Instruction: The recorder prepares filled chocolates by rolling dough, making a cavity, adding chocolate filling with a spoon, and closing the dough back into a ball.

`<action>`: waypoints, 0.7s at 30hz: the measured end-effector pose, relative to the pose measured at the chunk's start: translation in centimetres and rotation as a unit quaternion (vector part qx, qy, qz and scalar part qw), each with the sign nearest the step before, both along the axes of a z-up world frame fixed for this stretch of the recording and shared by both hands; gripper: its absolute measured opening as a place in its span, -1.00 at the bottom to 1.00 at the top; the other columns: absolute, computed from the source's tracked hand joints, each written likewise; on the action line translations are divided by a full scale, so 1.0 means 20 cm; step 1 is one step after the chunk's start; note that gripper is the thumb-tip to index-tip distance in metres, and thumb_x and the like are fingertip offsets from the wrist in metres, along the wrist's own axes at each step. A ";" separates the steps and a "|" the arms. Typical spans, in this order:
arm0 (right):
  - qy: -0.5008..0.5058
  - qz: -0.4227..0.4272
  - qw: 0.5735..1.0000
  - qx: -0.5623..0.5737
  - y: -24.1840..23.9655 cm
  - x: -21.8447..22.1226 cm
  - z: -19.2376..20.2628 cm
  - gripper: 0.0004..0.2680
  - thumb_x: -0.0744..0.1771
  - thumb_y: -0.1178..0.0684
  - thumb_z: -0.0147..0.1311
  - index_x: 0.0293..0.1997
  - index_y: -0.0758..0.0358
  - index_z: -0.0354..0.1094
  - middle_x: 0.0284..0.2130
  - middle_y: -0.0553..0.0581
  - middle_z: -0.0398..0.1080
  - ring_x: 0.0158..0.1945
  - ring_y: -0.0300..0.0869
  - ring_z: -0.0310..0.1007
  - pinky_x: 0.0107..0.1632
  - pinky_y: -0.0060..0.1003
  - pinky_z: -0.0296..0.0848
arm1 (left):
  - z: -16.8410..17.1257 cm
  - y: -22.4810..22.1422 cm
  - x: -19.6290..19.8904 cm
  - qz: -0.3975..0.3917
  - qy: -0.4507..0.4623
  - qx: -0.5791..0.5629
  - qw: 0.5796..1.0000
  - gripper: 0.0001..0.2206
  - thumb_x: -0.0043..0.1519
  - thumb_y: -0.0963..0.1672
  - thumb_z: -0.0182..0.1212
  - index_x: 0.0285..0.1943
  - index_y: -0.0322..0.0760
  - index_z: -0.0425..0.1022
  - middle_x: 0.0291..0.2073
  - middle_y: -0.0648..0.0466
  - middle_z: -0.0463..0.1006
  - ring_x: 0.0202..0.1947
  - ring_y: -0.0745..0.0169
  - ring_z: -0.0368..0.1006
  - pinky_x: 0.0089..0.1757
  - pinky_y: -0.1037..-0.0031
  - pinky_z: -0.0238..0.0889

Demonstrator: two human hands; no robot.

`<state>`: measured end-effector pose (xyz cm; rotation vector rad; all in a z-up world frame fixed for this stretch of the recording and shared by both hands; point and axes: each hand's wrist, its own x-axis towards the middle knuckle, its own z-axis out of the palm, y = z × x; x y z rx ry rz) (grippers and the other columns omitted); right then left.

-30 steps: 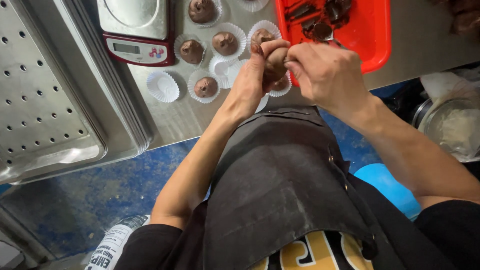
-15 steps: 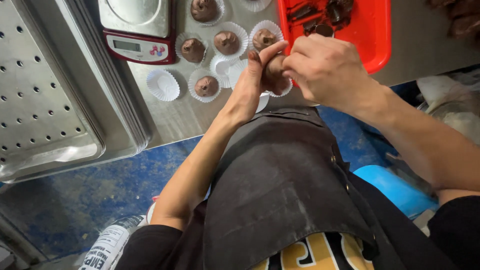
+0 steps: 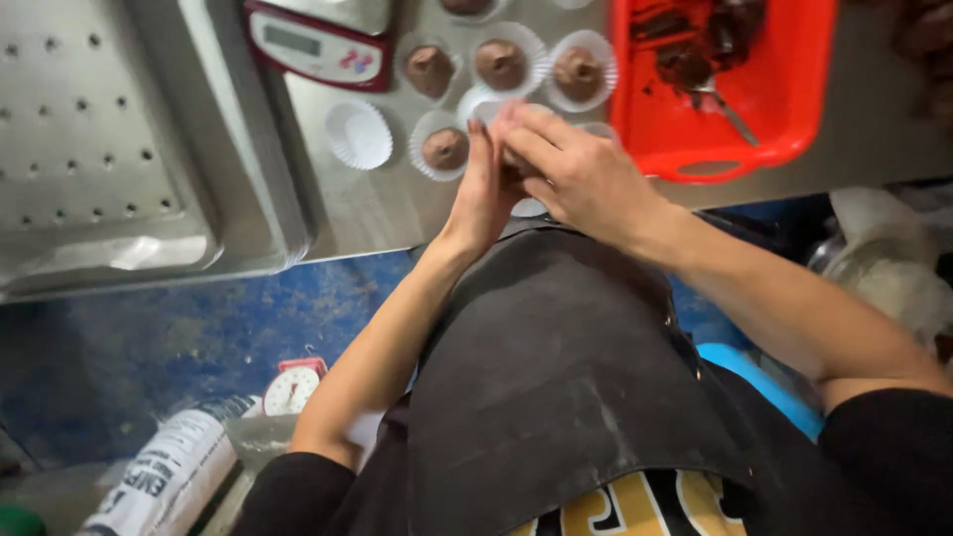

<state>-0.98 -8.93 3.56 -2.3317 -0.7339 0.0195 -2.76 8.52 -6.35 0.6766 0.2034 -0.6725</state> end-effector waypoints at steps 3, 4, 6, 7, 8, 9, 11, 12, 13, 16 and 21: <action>0.102 0.016 0.994 0.041 0.21 0.03 -0.21 -0.58 0.27 0.16 0.30 0.26 0.28 0.29 0.11 0.29 0.42 0.07 0.12 0.51 0.03 -0.11 0.50 | -0.08 0.26 -0.11 -0.011 -0.002 0.092 0.996 -0.25 0.36 0.27 -0.46 0.57 -0.14 0.09 0.40 -0.01 0.30 0.31 0.11 0.32 0.20 0.23 0.25; 0.140 0.018 0.988 0.057 0.30 0.05 -0.25 -0.63 0.28 0.16 0.29 0.20 0.29 0.31 0.03 0.26 0.43 0.02 0.10 0.51 0.01 -0.11 0.50 | -0.11 0.35 -0.15 0.079 0.050 0.172 0.981 -0.29 0.34 0.25 -0.38 0.57 -0.10 -0.01 0.37 -0.07 0.30 0.26 0.04 0.32 0.13 0.23 0.26; 0.179 0.018 0.981 0.073 0.46 0.09 -0.32 -0.67 0.28 0.15 0.29 0.14 0.29 0.33 -0.05 0.22 0.45 -0.02 0.08 0.52 -0.01 -0.11 0.50 | -0.16 0.52 -0.21 0.164 0.100 0.248 0.950 -0.31 0.32 0.22 -0.30 0.57 -0.07 -0.12 0.33 -0.13 0.30 0.20 -0.02 0.33 0.06 0.22 0.27; 0.176 0.027 0.979 0.095 0.56 0.12 -0.35 -0.73 0.30 0.16 0.26 0.08 0.27 0.34 -0.08 0.19 0.46 -0.04 0.06 0.53 -0.02 -0.12 0.51 | -0.19 0.61 -0.23 0.203 0.117 0.265 0.935 -0.31 0.33 0.21 -0.30 0.56 -0.13 -0.10 0.33 -0.15 0.30 0.23 -0.01 0.33 0.07 0.20 0.25; 0.173 0.037 0.977 0.117 0.65 0.15 -0.37 -0.80 0.33 0.17 0.23 0.02 0.26 0.35 -0.12 0.16 0.46 -0.05 0.04 0.54 -0.04 -0.13 0.52 | -0.22 0.70 -0.26 0.241 0.134 0.281 0.919 -0.31 0.35 0.20 -0.31 0.56 -0.18 -0.07 0.33 -0.18 0.31 0.25 0.00 0.33 0.09 0.18 0.23; 0.171 0.039 0.977 0.118 0.73 0.17 -0.43 -0.80 0.33 0.17 0.23 0.02 0.26 0.35 -0.12 0.16 0.46 -0.05 0.04 0.54 -0.04 -0.13 0.52 | -0.24 0.75 -0.26 0.243 0.132 0.282 0.919 -0.31 0.35 0.20 -0.31 0.56 -0.18 -0.07 0.33 -0.18 0.31 0.25 0.00 0.33 0.09 0.18 0.23; 0.059 0.057 0.985 0.149 0.89 0.22 -0.53 -0.83 0.32 0.20 0.18 -0.01 0.25 0.36 -0.05 0.19 0.44 -0.03 0.08 0.52 -0.07 -0.13 0.51 | -0.27 0.85 -0.25 0.280 0.150 0.248 0.915 -0.34 0.37 0.19 -0.33 0.54 -0.20 -0.05 0.31 -0.24 0.31 0.24 -0.07 0.30 0.09 0.16 0.19; 0.055 0.061 0.985 0.151 0.94 0.23 -0.61 -0.83 0.32 0.20 0.18 -0.01 0.25 0.36 -0.05 0.19 0.44 -0.03 0.08 0.52 -0.07 -0.13 0.51 | -0.28 0.87 -0.23 0.285 0.146 0.247 0.915 -0.34 0.37 0.19 -0.33 0.54 -0.20 -0.05 0.31 -0.24 0.31 0.24 -0.07 0.30 0.09 0.16 0.19; 0.008 0.073 0.993 0.096 0.98 0.23 -0.70 -0.82 0.30 0.21 0.18 -0.03 0.27 0.37 -0.04 0.22 0.43 -0.02 0.11 0.51 -0.08 -0.13 0.52 | -0.29 0.88 -0.21 0.281 0.160 0.247 0.914 -0.34 0.36 0.19 -0.33 0.53 -0.18 -0.06 0.31 -0.21 0.31 0.26 -0.07 0.30 0.10 0.15 0.18; -0.007 0.087 0.996 0.015 1.06 0.25 -0.79 -0.80 0.26 0.22 0.20 -0.06 0.29 0.40 -0.07 0.24 0.45 0.00 0.13 0.50 -0.09 -0.11 0.52 | -0.40 0.92 -0.12 0.272 0.200 0.261 0.904 -0.35 0.34 0.21 -0.34 0.52 -0.12 -0.07 0.29 -0.13 0.30 0.27 -0.03 0.27 0.11 0.12 0.13; 0.246 0.030 0.961 0.120 1.06 0.19 -0.68 -0.74 0.24 0.17 0.25 0.02 0.26 0.48 -0.10 0.19 0.56 -0.02 -0.03 0.59 -0.01 -0.18 0.56 | -0.57 0.95 0.03 0.303 0.060 0.072 0.948 -0.34 0.55 0.18 -0.28 0.44 -0.52 0.15 0.26 -0.27 0.38 0.32 -0.18 0.30 0.33 -0.02 0.17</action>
